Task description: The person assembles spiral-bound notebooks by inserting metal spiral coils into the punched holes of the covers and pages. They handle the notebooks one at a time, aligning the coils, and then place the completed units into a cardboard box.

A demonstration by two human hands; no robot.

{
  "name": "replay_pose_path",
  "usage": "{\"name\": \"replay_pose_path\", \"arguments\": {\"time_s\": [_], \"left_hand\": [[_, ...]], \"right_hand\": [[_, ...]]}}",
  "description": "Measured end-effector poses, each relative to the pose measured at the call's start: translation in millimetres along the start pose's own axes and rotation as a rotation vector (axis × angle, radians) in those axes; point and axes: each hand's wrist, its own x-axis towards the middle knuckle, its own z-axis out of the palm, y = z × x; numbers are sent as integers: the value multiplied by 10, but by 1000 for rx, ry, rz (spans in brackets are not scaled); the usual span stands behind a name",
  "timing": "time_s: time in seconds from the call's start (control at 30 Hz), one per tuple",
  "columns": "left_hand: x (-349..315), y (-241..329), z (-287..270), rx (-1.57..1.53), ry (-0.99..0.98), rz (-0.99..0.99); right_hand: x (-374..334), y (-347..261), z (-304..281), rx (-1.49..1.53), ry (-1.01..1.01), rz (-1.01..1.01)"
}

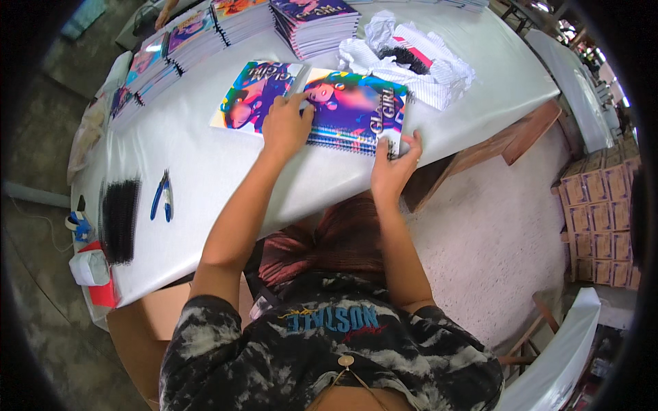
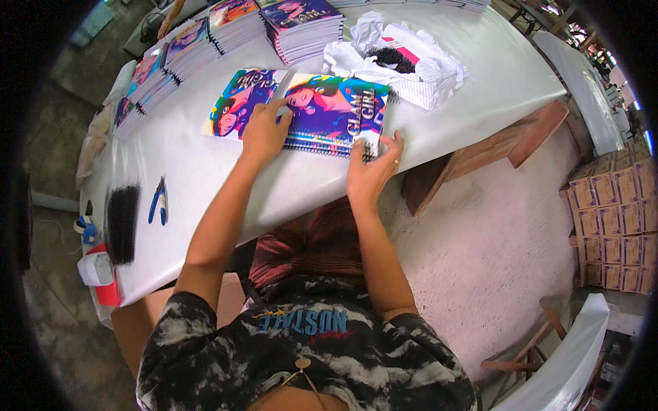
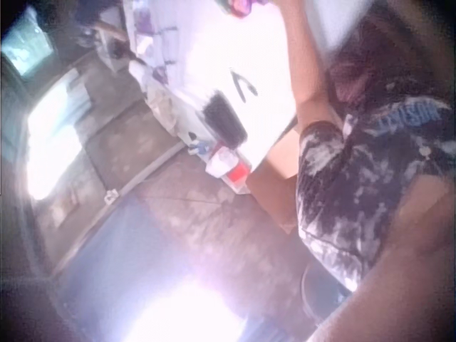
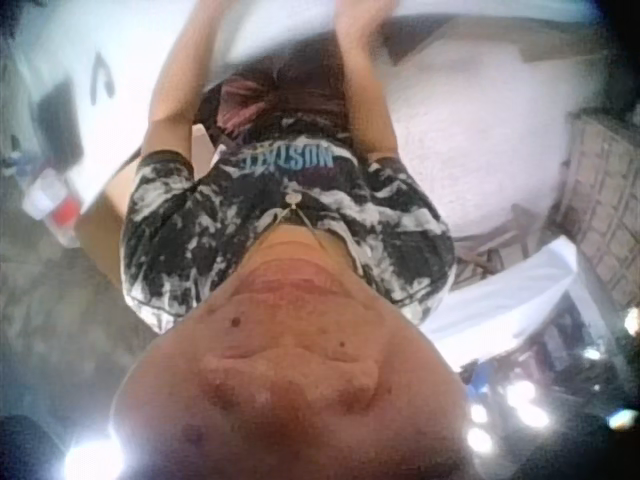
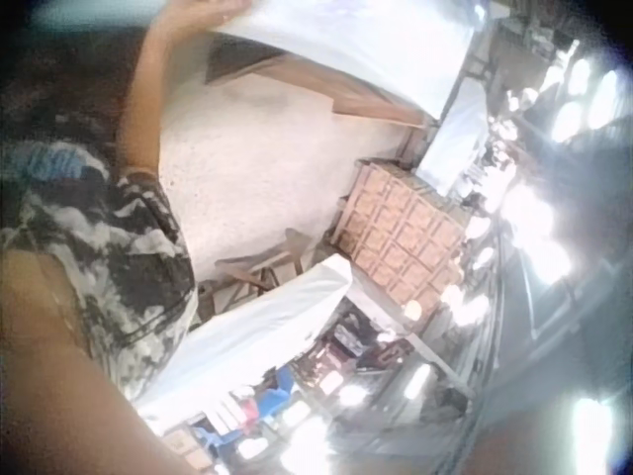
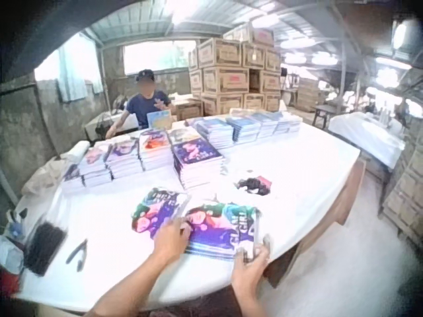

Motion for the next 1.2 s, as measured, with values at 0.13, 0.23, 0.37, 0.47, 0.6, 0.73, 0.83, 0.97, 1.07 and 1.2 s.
{"name": "replay_pose_path", "arguments": {"time_s": [0.13,0.23,0.37,0.47,0.6,0.73,0.83,0.97,1.07,1.2], "left_hand": [[-117,-139,39,-79,233,163],[-14,-284,-305,-13,274,281],[-143,-984,-570,403,99,345],[-262,-1105,-796,341,-51,272],[-560,-951,-1468,-248,43,39],[-1252,-769,-2071,-635,91,-101],[-1606,-846,-1900,-930,134,-154],[-1597,-1074,-1321,-895,-6,-396],[-1622,-1273,-933,-1008,136,-216],[-1622,-1559,-1403,35,57,81]], "right_hand": [[-88,4,87,244,-55,41],[-92,5,-45,66,-164,-8],[-155,-223,-108,117,-131,-50],[-246,-460,-50,95,-57,-290],[-370,-770,131,618,-398,-268],[-233,-1212,303,1032,-777,131],[-305,-1416,207,1048,-972,100],[-387,-1101,353,588,-1239,33],[-360,-1048,393,567,-1232,-81],[-365,-1282,337,659,-1171,-83]]}}
